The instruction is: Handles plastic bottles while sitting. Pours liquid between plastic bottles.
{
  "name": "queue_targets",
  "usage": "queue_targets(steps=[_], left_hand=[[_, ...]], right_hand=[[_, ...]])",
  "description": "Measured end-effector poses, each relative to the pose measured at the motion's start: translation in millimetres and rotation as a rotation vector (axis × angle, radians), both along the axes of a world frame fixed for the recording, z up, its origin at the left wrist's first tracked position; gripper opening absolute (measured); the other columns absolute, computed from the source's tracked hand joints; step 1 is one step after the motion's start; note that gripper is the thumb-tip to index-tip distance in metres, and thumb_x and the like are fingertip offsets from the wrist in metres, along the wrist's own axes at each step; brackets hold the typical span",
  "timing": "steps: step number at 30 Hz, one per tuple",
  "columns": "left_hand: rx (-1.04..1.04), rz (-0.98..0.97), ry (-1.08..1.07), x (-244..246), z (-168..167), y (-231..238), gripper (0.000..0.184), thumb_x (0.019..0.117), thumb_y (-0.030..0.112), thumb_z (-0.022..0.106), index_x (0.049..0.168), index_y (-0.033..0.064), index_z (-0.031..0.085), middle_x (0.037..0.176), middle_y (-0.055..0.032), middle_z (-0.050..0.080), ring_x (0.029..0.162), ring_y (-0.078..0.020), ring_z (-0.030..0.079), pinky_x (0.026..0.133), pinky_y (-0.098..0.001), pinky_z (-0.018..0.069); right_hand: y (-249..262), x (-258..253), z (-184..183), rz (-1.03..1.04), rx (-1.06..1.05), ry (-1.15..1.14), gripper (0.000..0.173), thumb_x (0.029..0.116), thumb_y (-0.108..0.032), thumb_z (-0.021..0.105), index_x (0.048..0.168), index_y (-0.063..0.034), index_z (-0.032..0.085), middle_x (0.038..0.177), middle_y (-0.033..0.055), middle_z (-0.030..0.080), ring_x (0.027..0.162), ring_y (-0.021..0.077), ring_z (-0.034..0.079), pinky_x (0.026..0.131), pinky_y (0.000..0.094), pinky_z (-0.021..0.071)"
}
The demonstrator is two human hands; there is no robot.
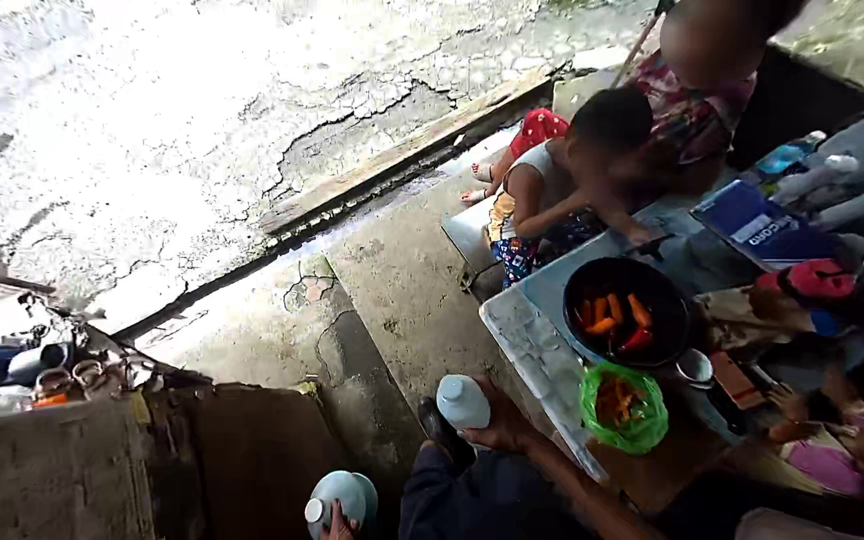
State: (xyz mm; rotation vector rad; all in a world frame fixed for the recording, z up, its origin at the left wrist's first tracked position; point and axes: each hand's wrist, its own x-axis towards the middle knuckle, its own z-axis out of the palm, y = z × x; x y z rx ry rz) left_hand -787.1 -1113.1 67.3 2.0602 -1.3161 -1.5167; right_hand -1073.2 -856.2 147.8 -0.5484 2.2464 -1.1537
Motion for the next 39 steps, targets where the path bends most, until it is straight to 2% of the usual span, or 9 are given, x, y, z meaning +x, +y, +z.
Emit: queue_targets(steps=[7,11,16,22,28,31,33,36,39], left_hand=[[-0.046,-0.317,0.129,-242,2,-133,0.028,0.1002,0.023,0.067,0.108,-0.0028,0.063,0.064,-0.0026,0.055,0.048,-0.0095,0.051,0.047,-0.0289,0.0489],[-0.003,-0.542,0.178,-405,-8,-199,0.023,0.1028,0.023,0.062,0.098,0.0002,0.060,0.058,-0.0009,0.051,0.044,-0.0097,0.049,0.045,-0.0277,0.0478],[-0.007,-0.848,0.074,-617,-45,-269,0.032,0.1020,0.026,0.063,0.099,-0.0057,0.061,0.062,-0.0068,0.057,0.048,-0.0148,0.054,0.052,-0.0339,0.0528],[0.054,-1.187,0.104,-826,-125,-329,0.033,0.1018,0.028,0.064,0.099,-0.0046,0.061,0.062,-0.0069,0.060,0.047,-0.0156,0.057,0.052,-0.0345,0.0550],[0.089,-1.501,0.019,-999,-266,-356,0.038,0.1015,0.033,0.064,0.108,-0.0049,0.065,0.076,-0.0125,0.067,0.060,-0.0208,0.064,0.064,-0.0416,0.0581],[0.135,-1.604,-0.040,-1050,-345,-367,0.041,0.1011,0.033,0.065,0.113,-0.0056,0.065,0.090,-0.0189,0.069,0.070,-0.0263,0.067,0.073,-0.0472,0.0586],[0.141,-1.675,-0.043,-1085,-395,-367,0.040,0.1008,0.034,0.065,0.111,-0.0048,0.065,0.086,-0.0174,0.069,0.067,-0.0254,0.068,0.073,-0.0470,0.0592],[0.179,-1.722,-0.057,-1100,-454,-368,0.037,0.0999,0.032,0.067,0.107,-0.0036,0.064,0.074,-0.0111,0.067,0.056,-0.0186,0.064,0.063,-0.0394,0.0585],[0.183,-1.766,-0.045,-1098,-487,-382,0.037,0.0970,0.031,0.071,0.112,-0.0025,0.066,0.079,-0.0113,0.069,0.052,-0.0175,0.062,0.057,-0.0381,0.0586]], right_hand=[[-100,-152,6,-0.201,-0.104,0.059,0.110,0.0624,-0.055,0.090,0.147,-0.0007,0.046,0.137,0.0168,0.062,0.127,0.0272,0.060,0.111,0.0452,0.0479],[-131,-245,-26,-0.446,-0.230,-0.046,0.108,0.0612,-0.043,0.092,0.145,0.0047,0.044,0.131,0.0166,0.065,0.121,0.0190,0.063,0.107,0.0367,0.0522],[-182,-357,-86,-0.602,-0.214,-0.027,0.108,0.0623,-0.049,0.091,0.143,0.0059,0.045,0.128,0.0168,0.066,0.117,0.0181,0.065,0.103,0.0379,0.0547],[-263,-474,-95,-0.740,-0.133,-0.026,0.108,0.0622,-0.050,0.090,0.143,0.0053,0.045,0.130,0.0163,0.065,0.119,0.0167,0.064,0.104,0.0355,0.0542],[-334,-572,-188,-0.722,0.138,-0.014,0.105,0.0604,-0.048,0.091,0.142,0.0056,0.051,0.136,0.0242,0.062,0.128,0.0336,0.059,0.112,0.0488,0.0463],[-359,-621,-252,-0.845,0.168,0.100,0.105,0.0612,-0.051,0.089,0.140,0.0063,0.051,0.133,0.0232,0.063,0.125,0.0321,0.060,0.109,0.0478,0.0487],[-368,-659,-304,-0.953,0.100,0.168,0.107,0.0636,-0.054,0.088,0.140,0.0088,0.047,0.131,0.0235,0.063,0.125,0.0286,0.060,0.108,0.0445,0.0503],[-379,-690,-369,-1.085,0.007,0.199,0.109,0.0645,-0.055,0.087,0.139,0.0114,0.044,0.127,0.0237,0.063,0.119,0.0238,0.064,0.103,0.0409,0.0542],[-380,-697,-428,-1.149,-0.037,0.189,0.106,0.0652,-0.054,0.088,0.140,0.0064,0.044,0.126,0.0184,0.065,0.117,0.0199,0.065,0.102,0.0409,0.0554]])
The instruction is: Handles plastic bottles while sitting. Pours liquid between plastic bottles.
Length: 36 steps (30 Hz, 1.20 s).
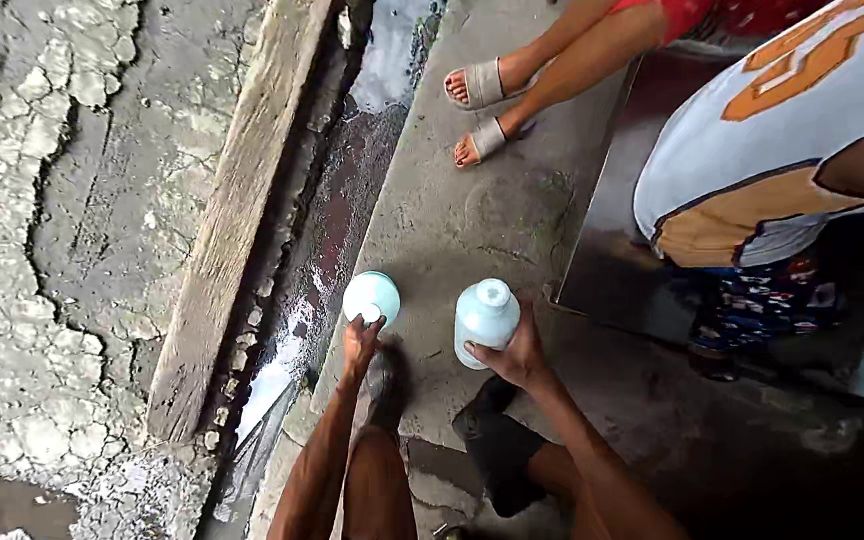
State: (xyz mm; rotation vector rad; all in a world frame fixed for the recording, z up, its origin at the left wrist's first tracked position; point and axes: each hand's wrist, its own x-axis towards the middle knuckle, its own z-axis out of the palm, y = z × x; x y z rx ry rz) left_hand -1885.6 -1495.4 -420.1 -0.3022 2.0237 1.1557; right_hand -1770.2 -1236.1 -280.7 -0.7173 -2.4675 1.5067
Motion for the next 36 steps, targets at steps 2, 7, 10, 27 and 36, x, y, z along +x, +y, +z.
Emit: queue_targets(steps=[2,7,10,27,36], left_hand=[[-0.019,-0.113,0.030,4,-6,-17,0.037,0.0971,0.030,0.071,0.118,-0.0005,0.066,0.088,-0.0121,0.072,0.053,-0.0177,0.064,0.055,-0.0382,0.0596],[-0.137,-0.465,0.308,-29,39,-59,0.040,0.0953,0.019,0.068,0.132,0.0056,0.065,0.136,-0.0165,0.063,0.088,-0.0245,0.073,0.074,-0.0454,0.0623],[0.105,-0.463,0.712,-68,76,-34,0.029,0.0976,0.021,0.064,0.119,0.0012,0.069,0.110,-0.0095,0.071,0.080,-0.0078,0.068,0.069,-0.0247,0.0593],[0.283,-1.716,1.260,-158,15,138,0.042,0.1015,0.043,0.058,0.127,0.0118,0.069,0.089,-0.0072,0.067,0.075,-0.0223,0.067,0.064,-0.0400,0.0563],[0.227,-1.721,1.294,-150,-25,133,0.037,0.1024,0.038,0.057,0.126,0.0117,0.069,0.087,-0.0082,0.067,0.075,-0.0243,0.069,0.062,-0.0416,0.0568]], right_hand=[[3,5,-37,-0.026,0.005,-0.028,0.105,0.0657,-0.056,0.088,0.141,0.0033,0.045,0.126,0.0173,0.065,0.117,0.0213,0.065,0.102,0.0439,0.0554],[5,-12,-109,-0.021,0.076,-0.016,0.096,0.0665,-0.053,0.087,0.135,0.0038,0.051,0.123,0.0193,0.067,0.114,0.0285,0.066,0.100,0.0514,0.0539],[1,-41,-152,0.008,0.042,0.099,0.095,0.0675,-0.052,0.088,0.137,0.0014,0.050,0.124,0.0168,0.067,0.116,0.0262,0.065,0.101,0.0496,0.0541],[-17,-97,-272,0.004,0.164,0.301,0.090,0.0694,-0.051,0.088,0.136,0.0003,0.056,0.129,0.0199,0.063,0.121,0.0345,0.059,0.106,0.0535,0.0449],[-18,-88,-305,-0.054,0.264,0.242,0.084,0.0736,-0.057,0.082,0.135,-0.0050,0.059,0.133,0.0155,0.064,0.129,0.0363,0.054,0.107,0.0609,0.0402]])
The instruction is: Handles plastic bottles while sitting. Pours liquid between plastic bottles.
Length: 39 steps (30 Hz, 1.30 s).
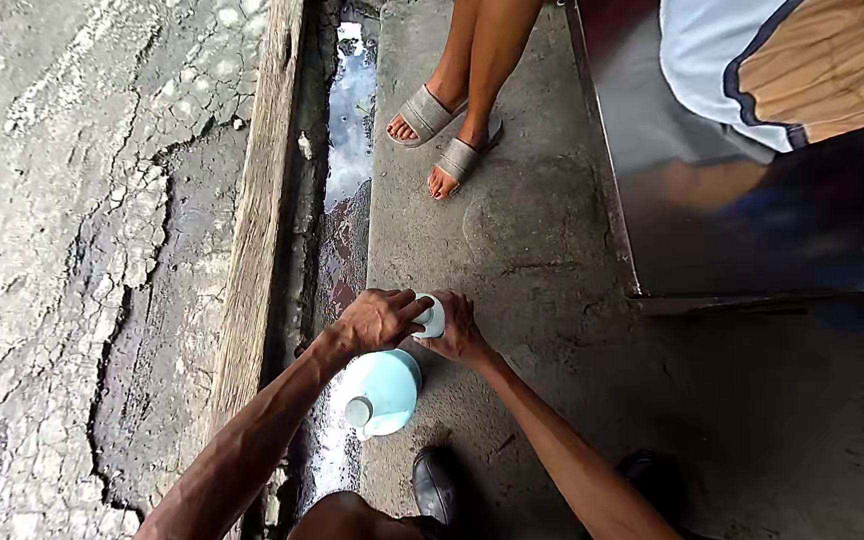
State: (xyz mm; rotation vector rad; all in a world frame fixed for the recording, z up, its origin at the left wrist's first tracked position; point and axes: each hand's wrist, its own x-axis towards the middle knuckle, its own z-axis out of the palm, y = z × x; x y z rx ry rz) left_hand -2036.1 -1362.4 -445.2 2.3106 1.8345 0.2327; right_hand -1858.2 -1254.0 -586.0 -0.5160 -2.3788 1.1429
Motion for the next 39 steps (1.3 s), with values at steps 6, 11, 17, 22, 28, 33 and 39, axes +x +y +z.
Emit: queue_targets(steps=[6,11,17,22,28,33,39], left_hand=[[0.040,0.190,0.007,10,-13,-6,0.048,0.1005,0.048,0.059,0.112,0.0024,0.070,0.080,-0.0098,0.071,0.068,-0.0247,0.071,0.060,-0.0425,0.0577],[-0.177,0.516,0.193,37,13,-5,0.071,0.0890,0.074,0.057,0.091,0.0042,0.068,0.069,-0.0120,0.065,0.063,-0.0310,0.068,0.055,-0.0486,0.0529],[-0.223,0.248,0.011,34,25,-10,0.043,0.0924,0.009,0.064,0.134,0.0194,0.067,0.134,-0.0172,0.061,0.101,-0.0334,0.069,0.076,-0.0479,0.0590],[-0.300,0.401,0.082,35,34,-8,0.053,0.0960,0.056,0.063,0.103,0.0033,0.069,0.086,-0.0130,0.069,0.076,-0.0306,0.071,0.066,-0.0500,0.0572],[-0.332,0.192,0.069,39,34,2,0.027,0.0926,0.011,0.066,0.119,0.0156,0.072,0.116,-0.0161,0.064,0.090,-0.0321,0.068,0.068,-0.0466,0.0580],[-0.322,0.583,-0.016,43,27,6,0.036,0.0927,0.039,0.070,0.100,0.0038,0.069,0.084,-0.0131,0.069,0.076,-0.0314,0.070,0.067,-0.0530,0.0572],[-0.342,0.700,0.094,50,31,4,0.056,0.0989,0.056,0.059,0.085,0.0020,0.066,0.071,-0.0146,0.064,0.068,-0.0346,0.068,0.059,-0.0529,0.0542]], right_hand=[[-10,-4,-3,-0.037,-0.013,-0.016,0.077,0.0752,-0.048,0.083,0.132,-0.0019,0.060,0.128,0.0188,0.065,0.122,0.0378,0.059,0.104,0.0601,0.0419],[-24,-4,-5,-0.097,0.007,-0.032,0.078,0.0682,-0.044,0.088,0.125,0.0014,0.062,0.119,0.0205,0.068,0.113,0.0381,0.065,0.098,0.0578,0.0494],[-19,-3,-10,-0.037,-0.045,0.012,0.075,0.0724,-0.037,0.089,0.128,0.0047,0.059,0.122,0.0223,0.067,0.118,0.0377,0.063,0.105,0.0528,0.0497],[-22,1,-9,-0.021,-0.055,0.035,0.077,0.0706,-0.031,0.092,0.129,0.0060,0.058,0.122,0.0230,0.066,0.116,0.0358,0.065,0.103,0.0476,0.0535],[-21,1,-3,-0.006,-0.098,-0.024,0.077,0.0707,-0.024,0.092,0.132,0.0066,0.057,0.124,0.0248,0.064,0.117,0.0367,0.064,0.103,0.0478,0.0539],[-29,-2,1,-0.064,-0.076,-0.040,0.078,0.0688,-0.025,0.093,0.131,0.0055,0.058,0.124,0.0235,0.065,0.115,0.0358,0.066,0.100,0.0481,0.0558],[-34,-3,4,-0.104,-0.050,-0.087,0.077,0.0693,-0.029,0.093,0.129,0.0048,0.058,0.122,0.0249,0.065,0.105,0.0373,0.070,0.086,0.0509,0.0606]])
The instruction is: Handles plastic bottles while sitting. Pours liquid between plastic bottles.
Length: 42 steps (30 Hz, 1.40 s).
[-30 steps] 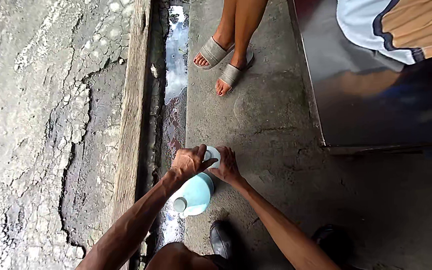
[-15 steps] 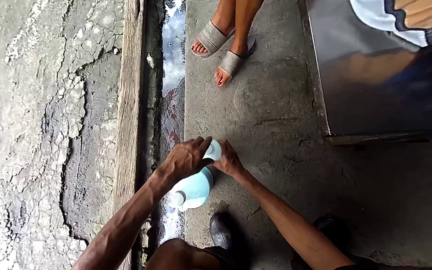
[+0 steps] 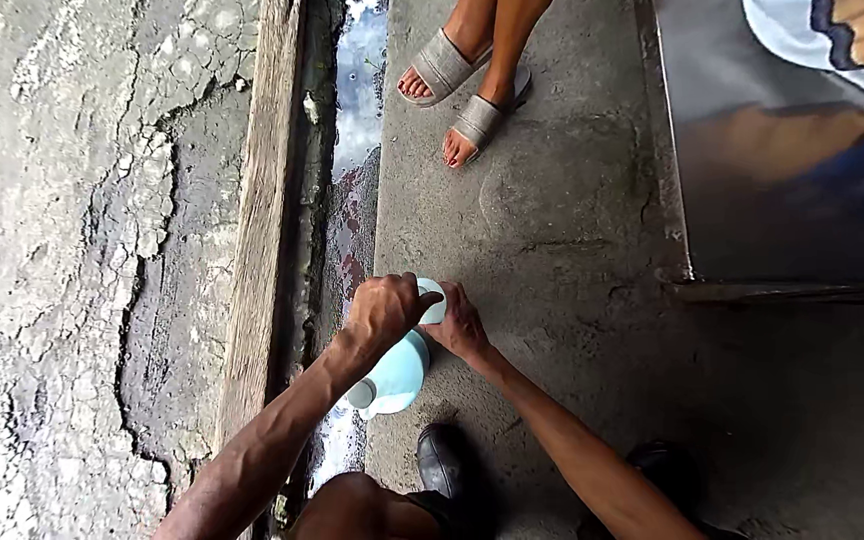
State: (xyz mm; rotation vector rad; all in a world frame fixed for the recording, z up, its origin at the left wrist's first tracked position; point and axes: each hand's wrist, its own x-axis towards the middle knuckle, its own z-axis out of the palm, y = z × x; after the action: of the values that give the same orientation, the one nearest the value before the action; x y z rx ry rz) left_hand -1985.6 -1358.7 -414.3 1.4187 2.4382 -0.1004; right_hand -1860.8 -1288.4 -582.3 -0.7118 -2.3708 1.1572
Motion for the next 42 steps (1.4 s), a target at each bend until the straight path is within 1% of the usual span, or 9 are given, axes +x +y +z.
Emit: queue_targets(steps=[5,7,16,20,26,29,33,36,42], left_hand=[[0.059,-0.392,-0.147,-11,-4,-7,0.043,0.0953,0.030,0.069,0.135,0.0142,0.066,0.124,-0.0164,0.064,0.102,-0.0324,0.067,0.081,-0.0469,0.0579],[0.086,-0.433,-0.157,-12,-10,-7,0.026,0.0925,0.016,0.067,0.118,0.0131,0.073,0.111,-0.0158,0.065,0.088,-0.0306,0.068,0.071,-0.0454,0.0583],[0.215,0.048,-0.106,-38,1,-10,0.042,0.0975,0.045,0.066,0.089,0.0045,0.067,0.070,-0.0140,0.064,0.065,-0.0336,0.067,0.058,-0.0540,0.0534],[0.114,0.097,-0.296,-110,-91,-14,0.044,0.0918,0.025,0.074,0.128,0.0018,0.065,0.117,-0.0217,0.069,0.109,-0.0392,0.067,0.096,-0.0600,0.0527],[-0.035,-0.024,-0.349,-108,-212,-23,0.044,0.0875,0.015,0.078,0.128,0.0059,0.065,0.127,-0.0245,0.061,0.118,-0.0419,0.061,0.098,-0.0573,0.0528],[0.052,-0.006,-0.387,-107,-185,-35,0.053,0.0905,0.018,0.076,0.140,0.0090,0.059,0.129,-0.0242,0.061,0.116,-0.0402,0.063,0.099,-0.0562,0.0528],[0.458,-0.035,-0.430,-78,-65,-93,0.019,0.0983,0.015,0.064,0.108,0.0030,0.074,0.096,-0.0103,0.070,0.082,-0.0189,0.068,0.079,-0.0383,0.0582],[0.418,-0.074,-0.434,-19,18,-140,0.029,0.0986,0.033,0.065,0.111,0.0096,0.076,0.097,-0.0023,0.071,0.085,-0.0101,0.067,0.078,-0.0308,0.0586],[0.223,-0.307,-0.102,32,35,-161,0.025,0.1020,0.022,0.058,0.120,0.0103,0.070,0.098,-0.0131,0.066,0.082,-0.0282,0.066,0.066,-0.0393,0.0567]], right_hand=[[4,2,5,0.000,-0.043,-0.022,0.077,0.0700,-0.025,0.092,0.130,0.0071,0.057,0.123,0.0272,0.064,0.098,0.0384,0.072,0.081,0.0529,0.0613],[1,3,3,0.012,-0.047,-0.034,0.077,0.0697,-0.025,0.093,0.130,0.0056,0.057,0.123,0.0261,0.064,0.098,0.0373,0.072,0.081,0.0515,0.0616],[0,-3,13,-0.089,-0.041,-0.056,0.075,0.0729,-0.030,0.092,0.129,0.0063,0.058,0.121,0.0262,0.066,0.095,0.0380,0.073,0.077,0.0534,0.0612],[-3,-2,7,-0.039,-0.049,-0.064,0.077,0.0712,-0.028,0.093,0.130,0.0055,0.057,0.123,0.0261,0.064,0.104,0.0393,0.070,0.085,0.0548,0.0601],[-6,-1,8,-0.056,-0.017,-0.048,0.076,0.0697,-0.028,0.094,0.127,0.0071,0.057,0.121,0.0265,0.066,0.104,0.0388,0.070,0.087,0.0529,0.0597],[-8,1,5,-0.061,0.009,-0.046,0.076,0.0699,-0.028,0.094,0.127,0.0062,0.057,0.122,0.0271,0.065,0.102,0.0404,0.070,0.086,0.0560,0.0591],[-5,1,7,-0.046,0.009,-0.094,0.076,0.0716,-0.029,0.092,0.127,0.0077,0.056,0.122,0.0299,0.063,0.101,0.0449,0.069,0.082,0.0611,0.0572],[-1,2,8,-0.030,0.014,-0.103,0.081,0.0715,-0.032,0.093,0.129,0.0086,0.054,0.123,0.0316,0.062,0.101,0.0471,0.068,0.082,0.0628,0.0561],[-3,0,15,-0.018,0.004,-0.124,0.083,0.0699,-0.030,0.095,0.130,0.0086,0.053,0.126,0.0321,0.061,0.105,0.0466,0.068,0.087,0.0614,0.0561]])
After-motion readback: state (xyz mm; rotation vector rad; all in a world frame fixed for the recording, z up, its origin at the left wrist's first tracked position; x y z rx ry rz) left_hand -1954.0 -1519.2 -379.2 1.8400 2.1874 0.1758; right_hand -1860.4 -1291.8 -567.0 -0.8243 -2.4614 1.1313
